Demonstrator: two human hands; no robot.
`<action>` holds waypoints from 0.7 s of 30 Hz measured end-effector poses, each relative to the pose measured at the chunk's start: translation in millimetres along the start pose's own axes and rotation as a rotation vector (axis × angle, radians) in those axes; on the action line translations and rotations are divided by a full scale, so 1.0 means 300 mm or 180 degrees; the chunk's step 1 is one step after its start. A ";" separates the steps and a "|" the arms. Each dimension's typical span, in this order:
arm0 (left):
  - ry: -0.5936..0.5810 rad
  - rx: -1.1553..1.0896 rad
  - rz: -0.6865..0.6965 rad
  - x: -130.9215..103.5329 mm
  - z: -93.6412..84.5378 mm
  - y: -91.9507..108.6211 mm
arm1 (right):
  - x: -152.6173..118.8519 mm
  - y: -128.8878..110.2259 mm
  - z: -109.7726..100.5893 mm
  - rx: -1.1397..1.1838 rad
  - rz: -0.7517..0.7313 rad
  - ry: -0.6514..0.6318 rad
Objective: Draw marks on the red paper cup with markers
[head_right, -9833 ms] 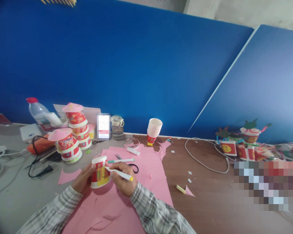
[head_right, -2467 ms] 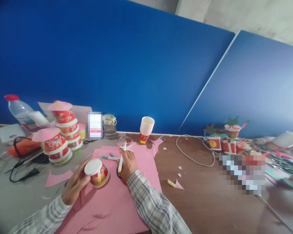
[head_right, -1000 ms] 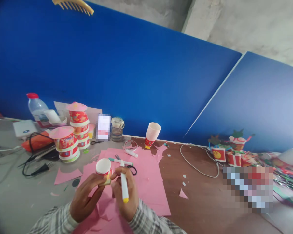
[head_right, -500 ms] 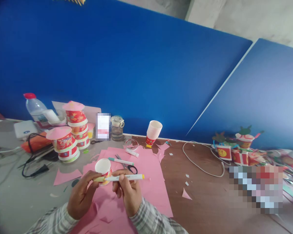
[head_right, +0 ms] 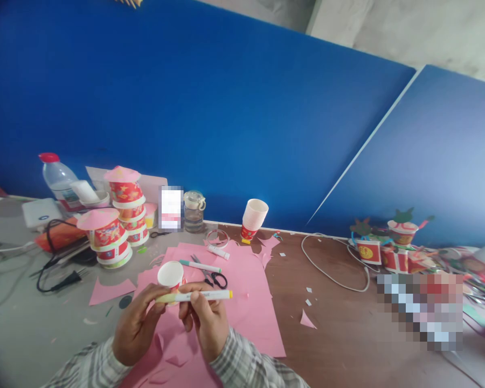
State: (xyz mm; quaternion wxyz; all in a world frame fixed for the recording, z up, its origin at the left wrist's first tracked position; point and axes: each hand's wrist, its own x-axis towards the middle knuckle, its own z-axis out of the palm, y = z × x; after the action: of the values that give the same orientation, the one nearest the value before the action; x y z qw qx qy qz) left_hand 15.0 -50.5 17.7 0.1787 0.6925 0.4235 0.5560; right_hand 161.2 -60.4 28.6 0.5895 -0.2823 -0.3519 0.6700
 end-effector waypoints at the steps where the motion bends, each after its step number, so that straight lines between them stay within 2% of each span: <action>1: 0.0009 0.0058 0.0027 -0.001 0.001 0.000 | -0.001 0.007 0.003 0.0027 0.0043 -0.0031; 7: 0.0003 0.0221 0.0109 -0.003 -0.002 -0.006 | -0.003 0.025 0.014 0.0150 0.0332 -0.0082; 10: 0.0018 0.0028 0.0080 -0.001 -0.011 -0.013 | 0.005 0.012 0.005 0.0040 0.0359 -0.0070; 12: 0.0119 -0.0273 -0.0015 0.007 -0.021 -0.020 | 0.022 -0.008 -0.017 -0.0108 0.0217 0.0004; 14: 0.0334 -0.0457 -0.0197 0.022 -0.031 -0.030 | 0.052 -0.035 -0.054 -0.0434 -0.0128 0.0153; 15: 0.0477 -0.0408 -0.0314 0.031 -0.035 -0.036 | 0.070 -0.051 -0.078 -0.0746 -0.0348 0.0229; 17: 0.0484 -0.0107 -0.0373 0.049 -0.038 -0.051 | 0.114 -0.082 -0.130 -0.1813 -0.0882 0.0333; 19: 0.0339 -0.0004 -0.0387 0.062 -0.034 -0.067 | 0.158 -0.107 -0.182 -0.3641 -0.1312 0.0366; 21: 0.0038 0.0169 -0.0389 0.069 -0.024 -0.082 | 0.199 -0.122 -0.227 -0.4179 -0.1350 0.0320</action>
State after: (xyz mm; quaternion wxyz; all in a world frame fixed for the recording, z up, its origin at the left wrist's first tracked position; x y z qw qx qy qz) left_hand -0.6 -21.7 15.0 0.1914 0.6666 0.4806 0.5367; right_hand 228.2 10.2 19.7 0.4305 -0.5365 -0.7045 0.1747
